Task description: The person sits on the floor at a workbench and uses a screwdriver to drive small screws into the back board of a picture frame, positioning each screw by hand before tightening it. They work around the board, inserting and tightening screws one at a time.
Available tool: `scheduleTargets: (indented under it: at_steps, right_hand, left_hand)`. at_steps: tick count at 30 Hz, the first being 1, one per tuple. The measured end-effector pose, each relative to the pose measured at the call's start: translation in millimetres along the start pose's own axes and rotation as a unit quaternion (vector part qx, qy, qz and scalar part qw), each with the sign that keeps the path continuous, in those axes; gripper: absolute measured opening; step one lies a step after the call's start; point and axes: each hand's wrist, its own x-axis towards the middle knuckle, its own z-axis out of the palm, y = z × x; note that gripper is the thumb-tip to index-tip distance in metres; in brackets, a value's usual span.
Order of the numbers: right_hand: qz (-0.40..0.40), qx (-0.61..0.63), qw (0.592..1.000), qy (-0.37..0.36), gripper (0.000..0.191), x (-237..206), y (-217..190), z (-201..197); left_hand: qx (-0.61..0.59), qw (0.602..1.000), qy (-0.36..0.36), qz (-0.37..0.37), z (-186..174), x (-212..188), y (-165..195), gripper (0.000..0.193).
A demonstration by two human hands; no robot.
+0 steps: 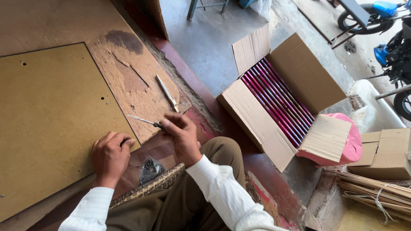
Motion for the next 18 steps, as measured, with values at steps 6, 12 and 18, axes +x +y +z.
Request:
scheduleTargets:
  at_steps: [6,12,18]
  right_hand:
    - [0.236,0.142,0.961,-0.022,0.032,-30.9,32.2,-33.7]
    - [0.003,-0.048,0.998,-0.039,0.024,-46.1,28.7,-38.0]
    - [-0.115,-0.334,0.932,-0.083,0.028,-50.6,13.8,-13.9]
  left_hand:
    - [0.037,0.996,0.078,-0.007,16.1,14.2,-4.5,0.009]
    - [-0.098,0.986,0.112,-0.072,6.3,30.5,1.4,0.008]
    - [-0.120,0.984,0.111,-0.076,1.3,30.2,19.5,0.008]
